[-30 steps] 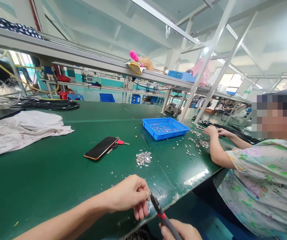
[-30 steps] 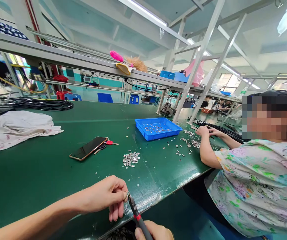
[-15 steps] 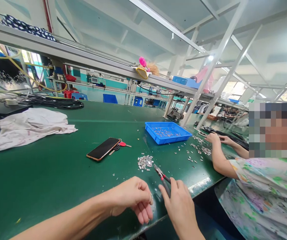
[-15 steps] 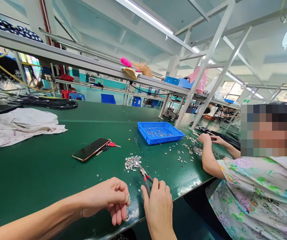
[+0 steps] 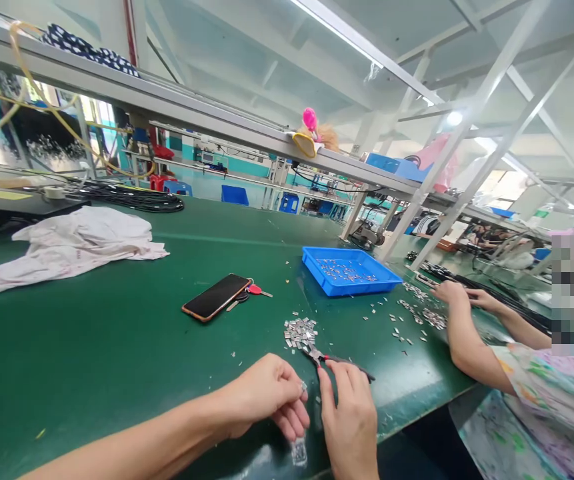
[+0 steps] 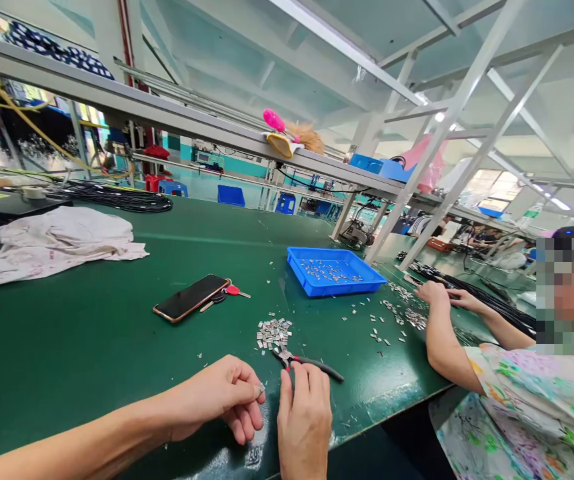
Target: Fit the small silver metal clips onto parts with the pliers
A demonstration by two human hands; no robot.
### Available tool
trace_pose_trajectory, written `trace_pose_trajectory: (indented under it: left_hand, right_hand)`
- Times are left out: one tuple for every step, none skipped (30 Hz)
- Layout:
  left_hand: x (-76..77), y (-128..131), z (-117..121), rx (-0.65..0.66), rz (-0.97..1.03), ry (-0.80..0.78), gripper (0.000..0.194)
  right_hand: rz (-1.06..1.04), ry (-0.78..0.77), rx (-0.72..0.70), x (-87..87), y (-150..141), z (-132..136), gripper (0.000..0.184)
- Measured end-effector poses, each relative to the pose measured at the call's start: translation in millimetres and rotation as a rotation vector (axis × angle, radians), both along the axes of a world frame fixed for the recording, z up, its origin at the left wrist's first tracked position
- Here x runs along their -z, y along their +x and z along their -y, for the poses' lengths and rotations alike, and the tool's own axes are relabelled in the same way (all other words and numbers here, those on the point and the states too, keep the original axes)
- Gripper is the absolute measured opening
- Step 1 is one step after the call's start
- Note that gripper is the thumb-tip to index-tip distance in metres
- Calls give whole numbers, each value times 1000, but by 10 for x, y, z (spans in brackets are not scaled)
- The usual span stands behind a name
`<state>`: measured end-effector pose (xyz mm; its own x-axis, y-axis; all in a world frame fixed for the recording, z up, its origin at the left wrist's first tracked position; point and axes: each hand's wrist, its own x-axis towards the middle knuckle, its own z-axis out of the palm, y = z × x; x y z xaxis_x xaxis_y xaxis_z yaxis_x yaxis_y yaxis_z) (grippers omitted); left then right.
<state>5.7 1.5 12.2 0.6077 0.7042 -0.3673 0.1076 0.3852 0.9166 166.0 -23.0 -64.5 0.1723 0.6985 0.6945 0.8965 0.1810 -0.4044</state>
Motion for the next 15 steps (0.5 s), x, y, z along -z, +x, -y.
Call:
trace_pose_trajectory:
  left_hand:
    - [12, 5, -10, -15, -12, 15, 18]
    - [26, 9, -22, -27, -24, 29, 18]
    - [43, 10, -36, -36, -36, 43, 18]
    - [60, 8, -49, -40, -46, 57, 18]
    - [78, 4, -63, -41, -56, 70, 18]
    - [95, -3, -78, -40, -67, 84, 18]
    - [113, -12, -92, -39, -77, 99, 18]
    - [130, -23, -106, -39, -88, 117, 18]
    - [146, -36, -120, -40, -100, 137, 18]
    - [161, -49, -134, -42, -111, 155, 17]
    - [176, -62, -147, -42, -122, 172, 15]
    - [190, -74, -159, -41, -134, 188, 14]
    - [203, -85, -167, -40, -146, 202, 13]
    - [215, -94, -173, -42, -159, 216, 13]
    - [225, -100, -175, -47, -174, 231, 12]
  right_hand:
    - [-166, -52, -41, -32, -59, 26, 35]
    - [-330, -127, -77, -63, -118, 47, 34]
    - [-479, -210, -115, -89, -173, 61, 35]
    - [-605, -289, -164, -107, -219, 66, 36]
    - [-698, -362, -222, -118, -253, 64, 38]
    - [-758, -425, -285, -121, -274, 56, 40]
    - [-791, -471, -339, -118, -283, 43, 41]
    - [-806, -502, -377, -112, -284, 29, 42]
    - [-809, -526, -404, -103, -280, 15, 42]
    - [-808, -542, -420, -94, -273, 2, 42]
    - [-805, -551, -431, -84, -268, -9, 41]
    - [-803, -555, -440, -73, -267, -17, 41]
    - [-798, -562, -452, -62, -268, -23, 41]
    - [-785, -565, -460, -49, -273, -29, 40]
    - [-765, -559, -464, -34, -280, -34, 39]
